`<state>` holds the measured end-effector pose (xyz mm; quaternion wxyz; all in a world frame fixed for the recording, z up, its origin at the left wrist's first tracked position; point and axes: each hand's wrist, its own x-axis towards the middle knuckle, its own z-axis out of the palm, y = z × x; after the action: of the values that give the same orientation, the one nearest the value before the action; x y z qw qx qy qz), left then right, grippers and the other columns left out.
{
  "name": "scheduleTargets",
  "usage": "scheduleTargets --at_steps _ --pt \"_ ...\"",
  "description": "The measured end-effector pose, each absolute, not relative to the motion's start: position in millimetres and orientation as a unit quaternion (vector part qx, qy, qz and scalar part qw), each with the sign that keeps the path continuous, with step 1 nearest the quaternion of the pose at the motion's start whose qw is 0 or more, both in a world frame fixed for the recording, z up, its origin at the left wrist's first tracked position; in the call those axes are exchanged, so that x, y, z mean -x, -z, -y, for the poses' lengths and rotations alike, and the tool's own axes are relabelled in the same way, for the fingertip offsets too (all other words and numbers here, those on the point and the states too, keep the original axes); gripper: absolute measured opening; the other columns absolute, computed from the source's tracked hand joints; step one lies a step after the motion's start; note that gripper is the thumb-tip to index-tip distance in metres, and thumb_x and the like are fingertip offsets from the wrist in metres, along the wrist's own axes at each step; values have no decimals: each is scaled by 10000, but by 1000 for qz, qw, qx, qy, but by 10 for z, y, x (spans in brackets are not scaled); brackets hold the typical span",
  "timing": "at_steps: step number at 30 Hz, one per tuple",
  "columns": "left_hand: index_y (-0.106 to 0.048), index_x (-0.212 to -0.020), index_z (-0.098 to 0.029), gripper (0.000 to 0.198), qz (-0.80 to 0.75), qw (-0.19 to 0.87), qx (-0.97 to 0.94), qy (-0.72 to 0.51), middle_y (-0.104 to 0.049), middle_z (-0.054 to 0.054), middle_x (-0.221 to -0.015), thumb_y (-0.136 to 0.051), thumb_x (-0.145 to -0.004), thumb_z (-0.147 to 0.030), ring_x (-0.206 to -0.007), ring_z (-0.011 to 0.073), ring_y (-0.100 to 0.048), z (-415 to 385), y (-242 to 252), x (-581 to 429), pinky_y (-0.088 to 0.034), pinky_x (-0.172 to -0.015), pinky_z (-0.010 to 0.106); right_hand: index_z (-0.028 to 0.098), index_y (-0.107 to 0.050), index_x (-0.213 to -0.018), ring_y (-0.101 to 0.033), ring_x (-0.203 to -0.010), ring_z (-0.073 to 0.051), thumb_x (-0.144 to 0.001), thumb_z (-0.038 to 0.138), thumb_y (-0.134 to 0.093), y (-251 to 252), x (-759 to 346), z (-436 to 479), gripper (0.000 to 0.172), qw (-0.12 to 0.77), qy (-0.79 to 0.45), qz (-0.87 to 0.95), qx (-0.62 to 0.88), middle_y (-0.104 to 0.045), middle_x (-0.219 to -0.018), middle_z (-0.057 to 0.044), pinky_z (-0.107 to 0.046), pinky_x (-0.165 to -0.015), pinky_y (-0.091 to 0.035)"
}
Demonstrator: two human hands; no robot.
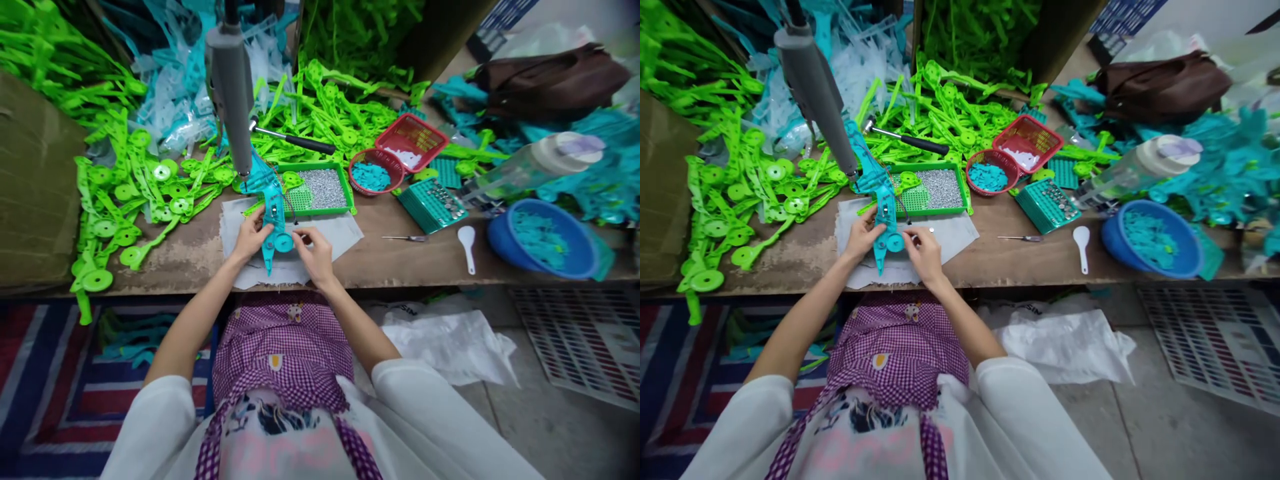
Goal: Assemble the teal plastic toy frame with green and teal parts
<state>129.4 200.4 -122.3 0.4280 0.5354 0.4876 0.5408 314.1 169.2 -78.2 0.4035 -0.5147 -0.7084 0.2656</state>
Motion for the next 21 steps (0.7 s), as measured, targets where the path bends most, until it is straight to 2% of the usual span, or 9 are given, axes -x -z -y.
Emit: scheduleTargets --at_steps 3,9,13,16,19,21 --pt "-567 -1346 -202 640 -464 440 -516 -570 -651 108 -1303 -721 -761 -410 -1164 291 -630 -2027 1172 -1210 -533 -965 435 195 -662 -940 -617 -778 -166 -950 367 -494 848 -3237 -1587 241 396 -292 694 526 -699 -915 -64 -317 -752 -514" --pt "-564 -1362 -227 671 -472 424 -507 -583 -645 93 -1325 -719 -762 -484 -1194 292 -618 -2031 1142 -1132 -527 -980 421 203 -679 -1034 -628 -943 -208 -931 266 -495 897 -2826 -1665 220 192 -268 811 483 -706 -1052 -91 -329 -836 -482" --pt "-558 -1362 -205 672 -477 410 -531 -568 -620 112 -1358 -707 -770 -484 -1232 293 -593 -2013 1181 -1132 -496 -1029 448 201 -671 -1067 -619 -934 -203 -906 189 -475 894 -2739 -1769 254 136 -254 833 472 -715 -1083 -88 -313 -801 -478" --pt "-545 -1374 -191 672 -477 414 -535 -562 -616 123 -1360 -707 -770 -440 -1207 293 -608 -1998 1209 -1151 -511 -1003 446 177 -692 -959 -627 -892 -194 -907 209 -499 822 -3054 -1780 203 207 -269 807 483 -716 -1001 -93 -325 -807 -494" --pt "-550 -1373 -159 672 -482 435 -543 -532 -660 127 -1290 -707 -751 -363 -1078 274 -668 -1982 1233 -1211 -558 -900 404 193 -701 -888 -626 -805 -175 -921 323 -555 677 -3359 -1775 198 378 -272 724 508 -705 -882 -62 -328 -754 -518" --pt "-550 -1375 -140 662 -489 440 -553 -511 -700 119 -1203 -690 -752 -315 -978 248 -692 -1976 1246 -1258 -572 -834 368 218 -706 -912 -619 -794 -163 -914 370 -590 600 -3387 -1821 191 455 -260 704 480 -700 -876 -40 -323 -731 -522"
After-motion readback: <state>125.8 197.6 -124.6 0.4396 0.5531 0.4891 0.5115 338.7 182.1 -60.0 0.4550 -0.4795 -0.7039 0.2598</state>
